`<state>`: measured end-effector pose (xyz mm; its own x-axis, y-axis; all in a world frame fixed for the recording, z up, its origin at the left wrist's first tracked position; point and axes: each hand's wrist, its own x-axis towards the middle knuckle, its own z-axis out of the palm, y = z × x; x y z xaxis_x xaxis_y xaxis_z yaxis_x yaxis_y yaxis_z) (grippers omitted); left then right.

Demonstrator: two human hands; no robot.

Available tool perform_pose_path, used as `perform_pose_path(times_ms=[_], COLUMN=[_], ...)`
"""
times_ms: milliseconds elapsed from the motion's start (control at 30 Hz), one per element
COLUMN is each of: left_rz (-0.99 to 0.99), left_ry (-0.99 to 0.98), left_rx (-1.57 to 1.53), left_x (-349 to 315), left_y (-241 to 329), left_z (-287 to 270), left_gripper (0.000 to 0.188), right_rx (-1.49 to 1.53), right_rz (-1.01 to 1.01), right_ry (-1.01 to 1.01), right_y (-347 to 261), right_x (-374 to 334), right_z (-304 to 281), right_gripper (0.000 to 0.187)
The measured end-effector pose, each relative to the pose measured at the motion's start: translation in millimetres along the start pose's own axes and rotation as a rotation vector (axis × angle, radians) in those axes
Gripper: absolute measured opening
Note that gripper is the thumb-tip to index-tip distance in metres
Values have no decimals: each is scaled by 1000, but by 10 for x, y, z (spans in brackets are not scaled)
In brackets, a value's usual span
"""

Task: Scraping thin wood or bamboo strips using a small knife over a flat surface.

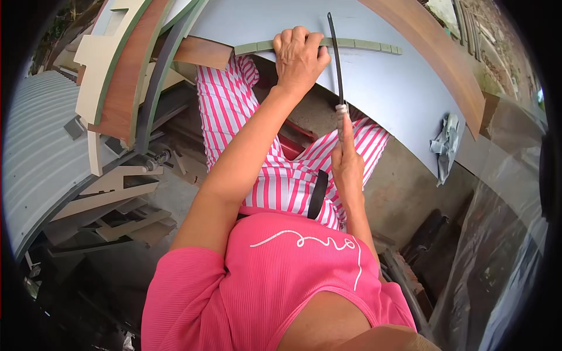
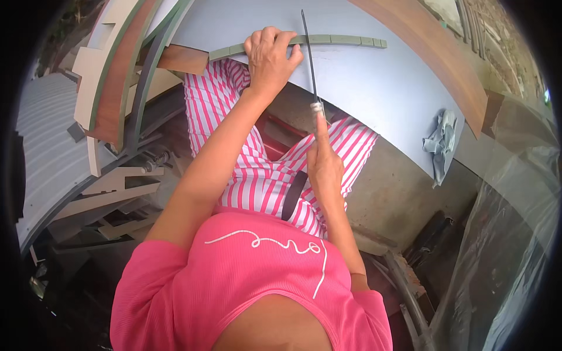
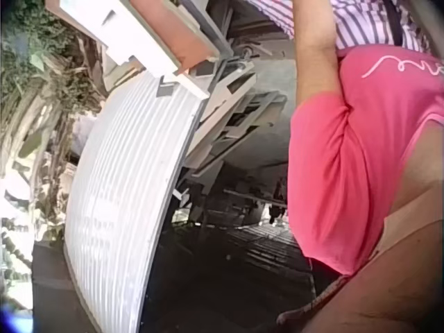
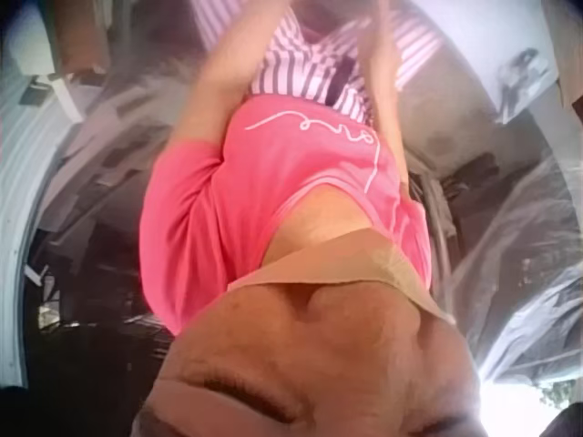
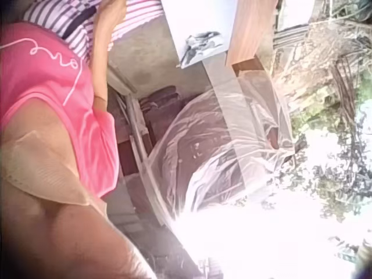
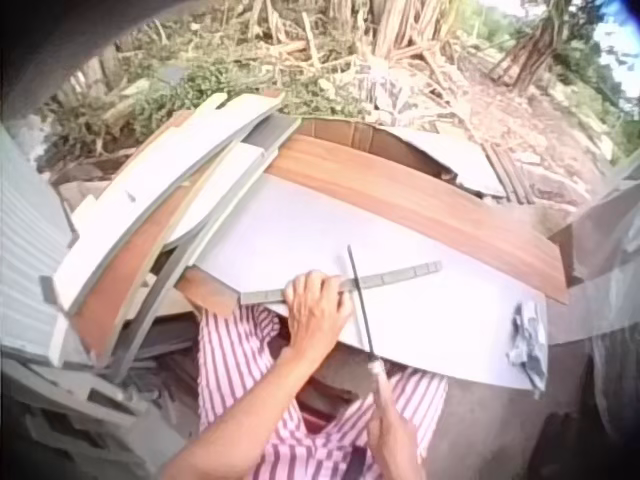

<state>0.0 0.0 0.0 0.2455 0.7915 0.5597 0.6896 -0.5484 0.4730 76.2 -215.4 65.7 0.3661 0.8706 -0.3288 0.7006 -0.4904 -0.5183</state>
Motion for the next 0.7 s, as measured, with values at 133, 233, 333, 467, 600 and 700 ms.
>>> perform_pose_path(times_ms=[133,233,333,467,600,700], left_rz=[23,17,19,14,18,35], left_ry=[37,42,49,54,55,69], left_rx=[12,32,28,22,34,31], left_x=[16,-3,-21,0,-7,12], left_y=[-23,-36,-32,-15,-50,-23], left_z=[-10,-9,1,17,-8,28], left_gripper=[24,23,23,23,23,24], right_rx=[101,85,85,90,47,113], right_rz=[8,-34,-188,-151,-113,-94], right_ry=[46,62,180,164,78,90], right_y=[99,-18,-283,-396,-93,150], right_x=[-173,171,664,799,293,-136], right_z=[54,84,51,-34,53,74], right_gripper=[69,68,67,68,68,68])
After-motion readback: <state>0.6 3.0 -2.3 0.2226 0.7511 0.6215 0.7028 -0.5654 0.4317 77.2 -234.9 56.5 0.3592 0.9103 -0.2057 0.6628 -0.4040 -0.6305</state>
